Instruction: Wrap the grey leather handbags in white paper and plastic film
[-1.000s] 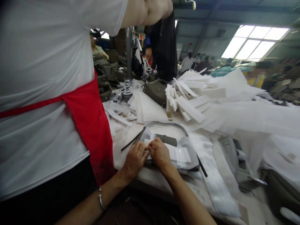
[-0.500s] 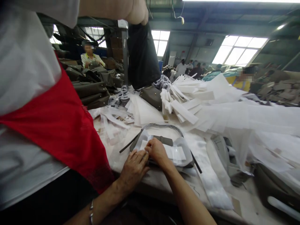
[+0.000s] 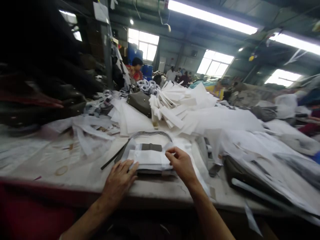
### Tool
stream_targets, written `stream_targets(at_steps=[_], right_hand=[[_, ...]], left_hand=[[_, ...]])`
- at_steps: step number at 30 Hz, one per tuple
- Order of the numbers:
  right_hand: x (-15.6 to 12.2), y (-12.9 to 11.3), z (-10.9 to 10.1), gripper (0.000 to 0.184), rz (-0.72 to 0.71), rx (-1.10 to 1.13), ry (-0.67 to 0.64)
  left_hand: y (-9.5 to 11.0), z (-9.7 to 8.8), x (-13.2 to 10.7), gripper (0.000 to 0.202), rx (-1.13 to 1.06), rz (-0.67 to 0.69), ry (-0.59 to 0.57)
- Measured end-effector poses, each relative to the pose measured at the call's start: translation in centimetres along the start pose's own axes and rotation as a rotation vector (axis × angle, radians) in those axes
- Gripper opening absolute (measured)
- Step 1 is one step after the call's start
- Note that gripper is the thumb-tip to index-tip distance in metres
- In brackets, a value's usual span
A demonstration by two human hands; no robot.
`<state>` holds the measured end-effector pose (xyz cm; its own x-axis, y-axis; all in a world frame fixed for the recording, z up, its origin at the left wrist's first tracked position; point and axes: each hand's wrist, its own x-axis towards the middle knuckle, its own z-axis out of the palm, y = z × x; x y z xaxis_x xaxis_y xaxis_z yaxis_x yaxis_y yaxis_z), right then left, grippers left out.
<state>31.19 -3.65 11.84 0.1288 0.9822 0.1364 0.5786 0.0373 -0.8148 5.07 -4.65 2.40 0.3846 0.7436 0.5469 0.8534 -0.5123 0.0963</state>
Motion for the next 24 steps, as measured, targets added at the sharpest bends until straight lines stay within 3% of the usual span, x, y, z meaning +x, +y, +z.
stream_targets(at_steps=[5, 8, 13, 17, 24], right_hand=[[-5.8, 6.9, -12.6, 0.043, 0.281, -0.13, 0.406], [-6.2, 11.1, -16.7, 0.042, 0.437, -0.206, 0.489], [-2.6, 14.3, -17.8, 0.042, 0.503, -0.122, 0.493], [-0.5, 15.1, -17.3, 0.041, 0.526, 0.002, 0.421], [1.1, 15.5, -16.6, 0.033, 0.576, 0.029, 0.373]], left_hand=[[-0.5, 0.2, 0.1, 0.036, 0.032, 0.052, 0.011], [-0.5, 0.3, 0.1, 0.035, 0.067, 0.088, 0.038], [-0.6, 0.2, 0.3, 0.034, 0.107, 0.13, 0.077], [-0.6, 0.3, 0.4, 0.034, 0.116, 0.134, 0.1], [-0.6, 0.4, 0.4, 0.034, 0.118, 0.139, 0.117]])
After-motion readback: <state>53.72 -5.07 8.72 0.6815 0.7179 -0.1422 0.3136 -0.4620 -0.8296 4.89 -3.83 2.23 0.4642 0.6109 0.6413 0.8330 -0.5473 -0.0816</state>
